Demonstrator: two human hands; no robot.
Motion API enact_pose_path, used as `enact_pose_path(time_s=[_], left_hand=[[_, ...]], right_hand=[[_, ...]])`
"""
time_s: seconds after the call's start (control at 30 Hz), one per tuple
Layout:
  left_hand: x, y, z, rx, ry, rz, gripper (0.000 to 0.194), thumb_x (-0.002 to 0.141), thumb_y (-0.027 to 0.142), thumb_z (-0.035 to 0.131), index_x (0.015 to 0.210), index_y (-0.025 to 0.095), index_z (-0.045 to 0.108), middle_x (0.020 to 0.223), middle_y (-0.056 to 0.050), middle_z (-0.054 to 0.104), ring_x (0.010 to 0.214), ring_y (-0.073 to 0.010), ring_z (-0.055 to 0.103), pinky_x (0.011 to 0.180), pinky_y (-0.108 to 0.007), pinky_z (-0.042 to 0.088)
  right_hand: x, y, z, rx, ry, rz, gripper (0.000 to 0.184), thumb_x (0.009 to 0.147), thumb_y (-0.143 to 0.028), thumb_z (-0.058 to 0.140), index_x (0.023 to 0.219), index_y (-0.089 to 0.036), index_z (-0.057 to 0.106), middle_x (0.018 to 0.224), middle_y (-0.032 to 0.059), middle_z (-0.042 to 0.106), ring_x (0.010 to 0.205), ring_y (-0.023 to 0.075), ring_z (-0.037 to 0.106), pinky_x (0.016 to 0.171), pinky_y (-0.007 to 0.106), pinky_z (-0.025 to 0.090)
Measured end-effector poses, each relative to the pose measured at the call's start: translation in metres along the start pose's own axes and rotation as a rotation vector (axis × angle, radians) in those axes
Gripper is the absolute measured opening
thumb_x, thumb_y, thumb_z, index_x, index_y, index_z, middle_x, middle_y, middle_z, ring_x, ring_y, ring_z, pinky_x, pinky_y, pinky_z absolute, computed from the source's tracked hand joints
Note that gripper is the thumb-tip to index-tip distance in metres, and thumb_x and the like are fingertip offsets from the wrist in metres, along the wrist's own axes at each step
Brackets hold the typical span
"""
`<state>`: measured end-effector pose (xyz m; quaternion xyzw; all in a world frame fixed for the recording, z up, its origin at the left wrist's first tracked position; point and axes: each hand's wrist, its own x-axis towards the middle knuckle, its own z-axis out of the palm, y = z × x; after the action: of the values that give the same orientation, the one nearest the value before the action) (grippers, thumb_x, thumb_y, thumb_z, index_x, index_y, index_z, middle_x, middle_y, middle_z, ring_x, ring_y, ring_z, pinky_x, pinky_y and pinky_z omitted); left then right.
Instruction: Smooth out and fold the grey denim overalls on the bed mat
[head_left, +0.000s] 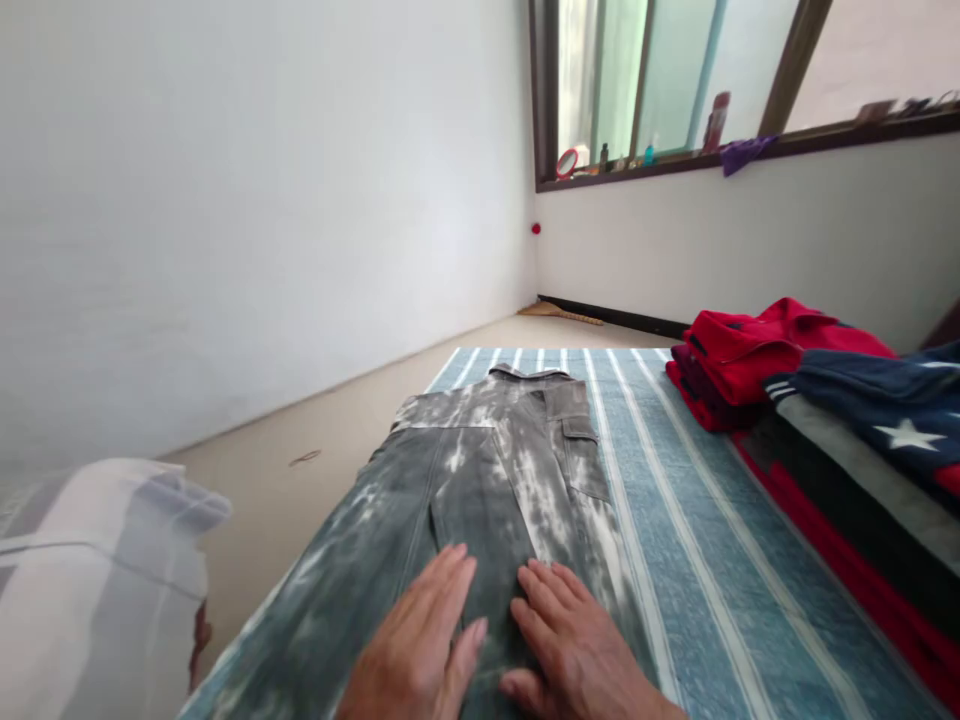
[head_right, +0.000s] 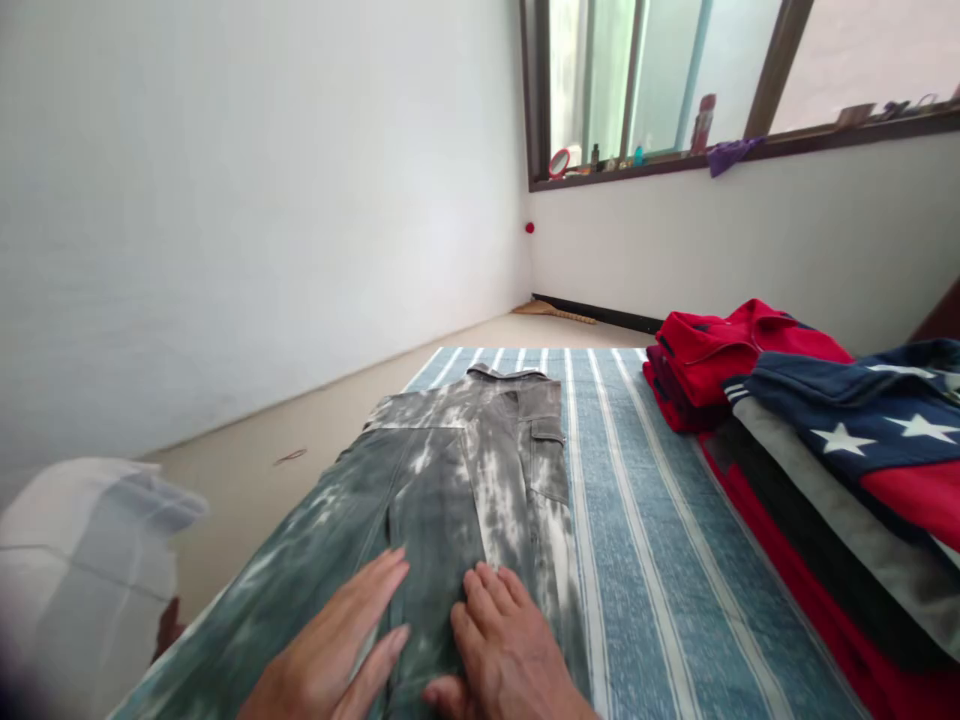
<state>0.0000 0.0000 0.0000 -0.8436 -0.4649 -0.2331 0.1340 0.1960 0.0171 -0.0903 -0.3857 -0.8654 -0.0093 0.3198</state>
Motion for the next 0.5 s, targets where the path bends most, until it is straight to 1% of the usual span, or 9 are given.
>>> enact_pose_path(time_s=[0.03, 0.07, 0.13, 0.2, 0.3, 0.33, 0.4, 0.5], left_hand=[[-0.005, -0.008, 0.012, 0.045, -0.02, -0.033, 0.044, 0.09, 0.039, 0.047, 0.129, 0.021, 0.052, 0.128, -0.008, 0.061, 0.116, -0.0222, 0.058, 0.094, -0.031, 0.052], [-0.008, -0.014, 0.021, 0.071, -0.07, -0.077, 0.046, 0.09, 0.041, 0.046, 0.13, 0.019, 0.052, 0.132, -0.011, 0.057, 0.121, -0.0246, 0.054, 0.095, -0.035, 0.051], [-0.008, -0.021, 0.032, 0.06, -0.222, -0.166, 0.051, 0.09, 0.045, 0.043, 0.132, 0.017, 0.05, 0.14, -0.013, 0.049, 0.13, -0.0272, 0.044, 0.1, -0.041, 0.046], [0.003, -0.022, 0.035, 0.02, -0.388, -0.247, 0.057, 0.09, 0.048, 0.04, 0.136, 0.015, 0.045, 0.146, -0.014, 0.039, 0.136, -0.028, 0.034, 0.105, -0.045, 0.04], [0.035, -0.024, 0.035, 0.001, -0.585, -0.357, 0.067, 0.09, 0.053, 0.035, 0.142, 0.009, 0.035, 0.151, -0.017, 0.026, 0.14, -0.0286, 0.022, 0.111, -0.046, 0.03], [0.046, -0.025, 0.037, 0.009, -0.626, -0.386, 0.07, 0.09, 0.054, 0.034, 0.143, 0.008, 0.033, 0.153, -0.018, 0.022, 0.141, -0.0286, 0.018, 0.112, -0.046, 0.026], [0.063, -0.03, 0.045, 0.036, -0.655, -0.435, 0.075, 0.091, 0.057, 0.03, 0.144, 0.005, 0.029, 0.154, -0.019, 0.017, 0.142, -0.029, 0.012, 0.113, -0.046, 0.022], [0.071, -0.039, 0.063, 0.041, -0.662, -0.497, 0.08, 0.09, 0.061, 0.025, 0.144, 0.002, 0.027, 0.153, -0.02, 0.015, 0.143, -0.0302, 0.01, 0.113, -0.048, 0.021]], right_hand=[[0.0, 0.0, -0.001, -0.009, -0.013, -0.005, 0.054, 0.087, -0.062, 0.048, 0.111, -0.016, 0.061, 0.124, 0.0138, 0.06, 0.12, 0.0282, 0.052, 0.101, 0.042, 0.041], [0.0, 0.0, -0.002, -0.017, -0.024, -0.011, 0.053, 0.088, -0.061, 0.047, 0.111, -0.015, 0.061, 0.125, 0.0145, 0.06, 0.119, 0.0285, 0.052, 0.1, 0.042, 0.042], [0.0, 0.001, -0.003, -0.026, -0.032, -0.03, 0.052, 0.088, -0.06, 0.047, 0.111, -0.015, 0.062, 0.124, 0.015, 0.06, 0.119, 0.029, 0.053, 0.099, 0.042, 0.043], [0.0, 0.002, -0.004, -0.024, -0.033, -0.049, 0.051, 0.088, -0.059, 0.048, 0.112, -0.015, 0.062, 0.124, 0.0151, 0.06, 0.119, 0.0293, 0.053, 0.099, 0.043, 0.043], [-0.001, 0.004, -0.005, -0.029, -0.009, -0.072, 0.048, 0.088, -0.055, 0.052, 0.112, -0.016, 0.063, 0.123, 0.0143, 0.061, 0.117, 0.029, 0.054, 0.098, 0.043, 0.045], [-0.001, 0.004, -0.006, -0.035, 0.004, -0.077, 0.047, 0.087, -0.055, 0.052, 0.112, -0.016, 0.063, 0.123, 0.0138, 0.061, 0.116, 0.0288, 0.055, 0.097, 0.043, 0.046], [-0.001, 0.005, -0.007, -0.044, 0.017, -0.09, 0.046, 0.087, -0.054, 0.054, 0.111, -0.016, 0.063, 0.122, 0.0135, 0.062, 0.115, 0.0286, 0.056, 0.095, 0.042, 0.047], [-0.001, 0.007, -0.008, -0.044, 0.018, -0.118, 0.045, 0.086, -0.053, 0.056, 0.111, -0.016, 0.062, 0.121, 0.0135, 0.063, 0.114, 0.0285, 0.057, 0.094, 0.042, 0.049]])
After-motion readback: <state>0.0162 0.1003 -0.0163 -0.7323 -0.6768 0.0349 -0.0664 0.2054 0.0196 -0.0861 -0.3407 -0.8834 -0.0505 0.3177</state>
